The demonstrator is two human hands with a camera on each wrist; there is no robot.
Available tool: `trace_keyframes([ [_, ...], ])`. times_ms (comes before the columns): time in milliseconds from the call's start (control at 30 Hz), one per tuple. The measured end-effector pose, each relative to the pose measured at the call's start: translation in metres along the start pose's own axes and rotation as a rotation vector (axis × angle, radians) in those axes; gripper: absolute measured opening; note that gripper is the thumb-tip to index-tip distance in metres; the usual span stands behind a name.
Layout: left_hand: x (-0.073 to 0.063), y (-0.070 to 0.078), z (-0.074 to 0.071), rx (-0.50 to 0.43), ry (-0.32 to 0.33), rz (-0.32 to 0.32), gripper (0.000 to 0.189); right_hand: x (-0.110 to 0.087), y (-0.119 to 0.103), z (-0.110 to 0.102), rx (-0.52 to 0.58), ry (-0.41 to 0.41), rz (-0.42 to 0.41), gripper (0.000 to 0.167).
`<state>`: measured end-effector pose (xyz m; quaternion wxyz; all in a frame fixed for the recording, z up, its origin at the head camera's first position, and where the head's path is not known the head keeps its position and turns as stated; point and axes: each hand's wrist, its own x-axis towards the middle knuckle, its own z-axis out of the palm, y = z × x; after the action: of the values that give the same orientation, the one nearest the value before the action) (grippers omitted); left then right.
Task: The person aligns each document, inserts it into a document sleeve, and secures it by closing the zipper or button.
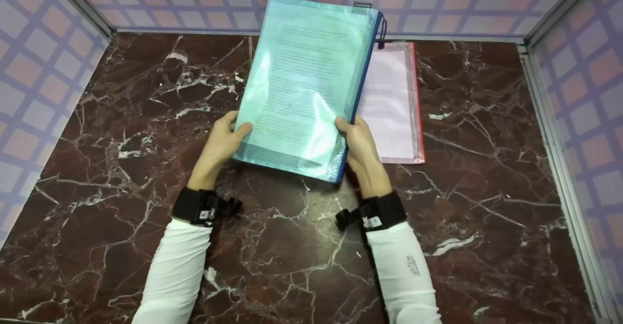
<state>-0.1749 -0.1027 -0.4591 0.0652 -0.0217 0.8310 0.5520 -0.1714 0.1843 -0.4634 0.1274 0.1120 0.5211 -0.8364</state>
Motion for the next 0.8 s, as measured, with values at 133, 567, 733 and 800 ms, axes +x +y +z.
trace_keyframes([
  [133, -0.003, 0.003, 0.002, -0.056, -0.007, 0.034, 0.035, -0.003, -0.007, -0.001, -0.056, -0.016, 0.022, 0.026],
  [567, -0.005, 0.006, -0.015, -0.009, 0.026, 0.037, 0.040, -0.010, -0.016, -0.001, -0.112, -0.145, -0.023, 0.072],
  [733, -0.006, 0.004, -0.028, 0.103, -0.030, 0.001, 0.045, -0.006, -0.010, 0.005, -0.246, -0.066, -0.033, 0.067],
  [800, -0.005, 0.004, -0.033, 0.166, -0.058, -0.016, 0.046, -0.004, -0.007, 0.009, -0.319, -0.033, -0.034, 0.065],
])
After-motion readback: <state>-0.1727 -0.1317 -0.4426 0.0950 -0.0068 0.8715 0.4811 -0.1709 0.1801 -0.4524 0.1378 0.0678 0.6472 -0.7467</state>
